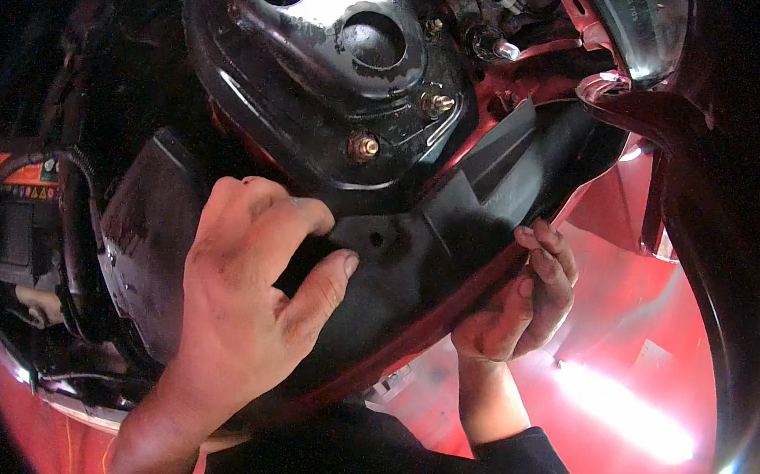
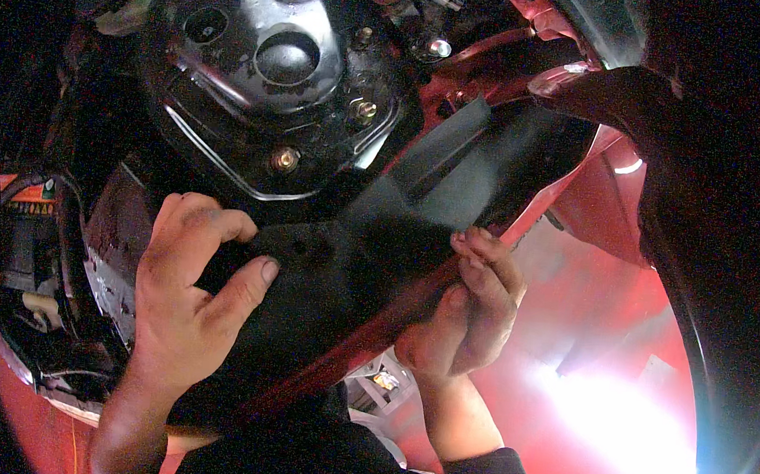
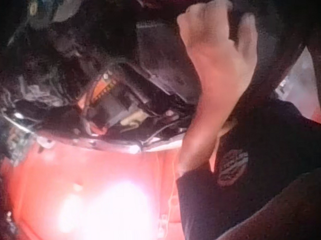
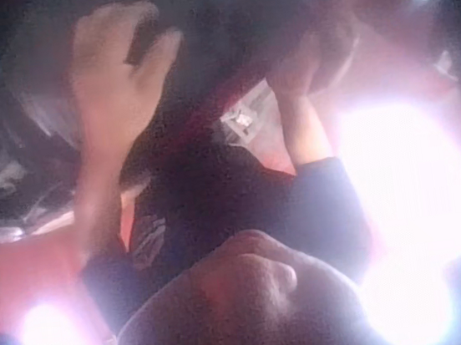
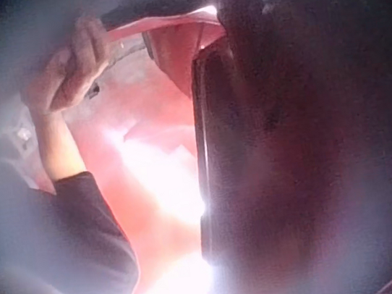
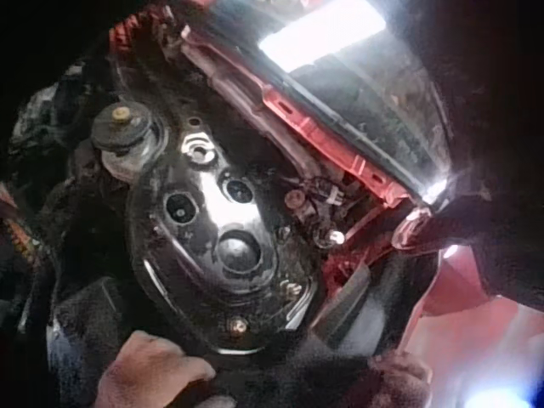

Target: The person installs a black plastic cover onto the front of a red car with the hood open. They align the cover, press it into place, and then pick up a long black plastic trim piece to fit it along the side of the engine bay.

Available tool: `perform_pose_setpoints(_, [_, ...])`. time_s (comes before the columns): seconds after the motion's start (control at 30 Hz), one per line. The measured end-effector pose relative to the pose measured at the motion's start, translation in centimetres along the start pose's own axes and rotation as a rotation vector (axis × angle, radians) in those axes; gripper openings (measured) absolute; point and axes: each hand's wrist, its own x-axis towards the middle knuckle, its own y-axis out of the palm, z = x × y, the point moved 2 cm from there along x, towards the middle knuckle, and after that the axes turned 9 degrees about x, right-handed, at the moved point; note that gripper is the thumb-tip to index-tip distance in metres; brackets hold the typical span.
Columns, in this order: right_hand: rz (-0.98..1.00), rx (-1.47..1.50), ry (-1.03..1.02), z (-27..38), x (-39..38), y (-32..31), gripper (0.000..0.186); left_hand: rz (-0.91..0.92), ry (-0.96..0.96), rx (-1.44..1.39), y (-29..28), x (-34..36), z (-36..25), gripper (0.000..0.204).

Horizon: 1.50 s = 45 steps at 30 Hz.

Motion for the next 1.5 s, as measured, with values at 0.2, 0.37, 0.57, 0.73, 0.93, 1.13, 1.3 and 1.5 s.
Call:
perform_pose_setpoints(0.2, [0.005, -0.124, 0.012, 0.3, 0.5, 0.4, 0.018, -0.025, -0.009, -0.082, 0.2, 0.6, 0.1, 0.027])
perform_pose_setpoints(0.37, [0.396, -0.392, 0.053, 1.2, 3.2, 1.1, 0.058, 0.026, -0.046, -0.007, 0.3, 0.7, -0.4, 0.024])
perform_pose_setpoints(0.57, [0.560, -0.527, -0.015, 1.7, 4.6, 2.0, 0.051, 0.062, -0.099, 0.008, 0.3, 0.4, -0.2, 0.024])
perform_pose_setpoints(0.73, [0.524, -0.497, 0.013, 1.8, 4.2, 2.0, 0.054, 0.172, -0.158, 0.115, -0.2, 1.3, 0.2, 0.025])
perform_pose_setpoints(0.93, [0.484, -0.506, -0.015, 1.1, 3.8, 1.9, 0.054, 0.210, -0.128, 0.256, -0.1, 1.2, -1.1, 0.049])
perform_pose_setpoints(1.13, [0.486, -0.590, -0.037, 2.8, 3.7, 2.5, 0.065, -0.137, 0.076, 0.512, 0.9, -1.5, -4.6, 0.052])
perform_pose_setpoints(1.3, [0.593, -0.659, -0.100, 1.9, 6.4, 0.7, 0.076, 0.040, 0.153, 0.551, 3.2, -4.2, -5.2, 0.076])
perform_pose_setpoints(1.5, [0.708, -0.951, -0.092, -3.4, 6.2, 1.5, 0.067, -0.095, 0.265, 0.678, 4.9, -4.9, -4.4, 0.064])
